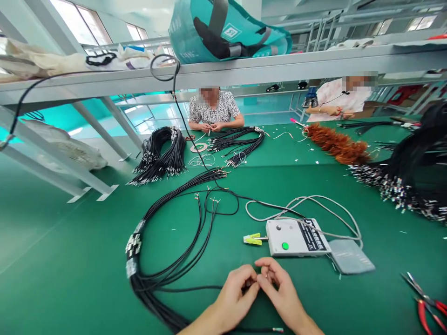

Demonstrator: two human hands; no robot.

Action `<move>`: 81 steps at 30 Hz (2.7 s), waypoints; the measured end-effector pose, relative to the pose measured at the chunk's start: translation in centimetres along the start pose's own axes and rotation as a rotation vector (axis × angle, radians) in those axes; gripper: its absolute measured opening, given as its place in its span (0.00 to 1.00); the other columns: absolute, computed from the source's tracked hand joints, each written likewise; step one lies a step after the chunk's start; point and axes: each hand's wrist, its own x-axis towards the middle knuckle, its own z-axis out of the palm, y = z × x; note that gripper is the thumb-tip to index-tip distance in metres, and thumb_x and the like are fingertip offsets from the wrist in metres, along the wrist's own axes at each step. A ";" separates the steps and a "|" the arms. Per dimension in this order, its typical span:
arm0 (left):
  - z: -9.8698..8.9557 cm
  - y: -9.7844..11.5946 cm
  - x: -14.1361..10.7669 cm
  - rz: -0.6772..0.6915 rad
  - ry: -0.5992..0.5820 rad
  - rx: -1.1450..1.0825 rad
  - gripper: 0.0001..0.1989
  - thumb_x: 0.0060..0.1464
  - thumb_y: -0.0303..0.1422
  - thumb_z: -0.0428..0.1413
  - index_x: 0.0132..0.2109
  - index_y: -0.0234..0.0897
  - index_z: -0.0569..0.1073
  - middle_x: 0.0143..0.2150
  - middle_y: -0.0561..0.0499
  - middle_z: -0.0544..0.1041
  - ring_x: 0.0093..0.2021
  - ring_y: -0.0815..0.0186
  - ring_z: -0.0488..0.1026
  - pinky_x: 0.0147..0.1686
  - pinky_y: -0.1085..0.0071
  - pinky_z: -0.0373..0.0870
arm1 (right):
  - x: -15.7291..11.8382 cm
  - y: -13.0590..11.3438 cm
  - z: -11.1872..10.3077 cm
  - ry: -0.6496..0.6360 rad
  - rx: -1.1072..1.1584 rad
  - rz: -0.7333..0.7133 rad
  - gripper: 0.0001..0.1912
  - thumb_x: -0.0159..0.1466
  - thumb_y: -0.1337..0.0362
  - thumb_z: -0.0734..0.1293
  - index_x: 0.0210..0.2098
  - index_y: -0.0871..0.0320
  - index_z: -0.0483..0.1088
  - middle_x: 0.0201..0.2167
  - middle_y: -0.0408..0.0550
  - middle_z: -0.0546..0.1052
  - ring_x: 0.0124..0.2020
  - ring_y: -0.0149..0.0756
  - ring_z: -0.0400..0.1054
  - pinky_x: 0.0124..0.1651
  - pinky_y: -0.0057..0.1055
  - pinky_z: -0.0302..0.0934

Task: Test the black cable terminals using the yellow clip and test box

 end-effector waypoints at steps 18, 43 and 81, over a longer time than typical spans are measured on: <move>0.1 0.1 -0.1 -0.054 -0.050 -0.033 0.13 0.64 0.39 0.52 0.34 0.36 0.72 0.28 0.53 0.69 0.30 0.68 0.63 0.32 0.73 0.59 | 0.8 -0.9 -1.0 -0.054 0.085 -0.043 0.22 0.63 0.44 0.67 0.26 0.58 0.70 0.23 0.41 0.67 0.25 0.30 0.59 0.30 0.29 0.55; 0.2 -0.2 -0.1 -0.072 -0.136 -0.160 0.18 0.65 0.45 0.51 0.36 0.33 0.71 0.28 0.53 0.69 0.30 0.70 0.62 0.32 0.74 0.58 | 0.6 -0.6 -1.3 -0.206 0.199 0.080 0.24 0.63 0.42 0.66 0.33 0.59 0.71 0.21 0.38 0.62 0.22 0.26 0.52 0.26 0.26 0.45; 0.9 -1.3 0.3 -0.180 -0.049 -0.306 0.26 0.49 0.53 0.63 0.31 0.30 0.78 0.28 0.47 0.77 0.27 0.72 0.61 0.28 0.75 0.56 | 1.0 0.2 -1.5 -0.257 0.201 0.078 0.24 0.64 0.42 0.65 0.36 0.59 0.70 0.25 0.40 0.64 0.25 0.26 0.54 0.28 0.26 0.50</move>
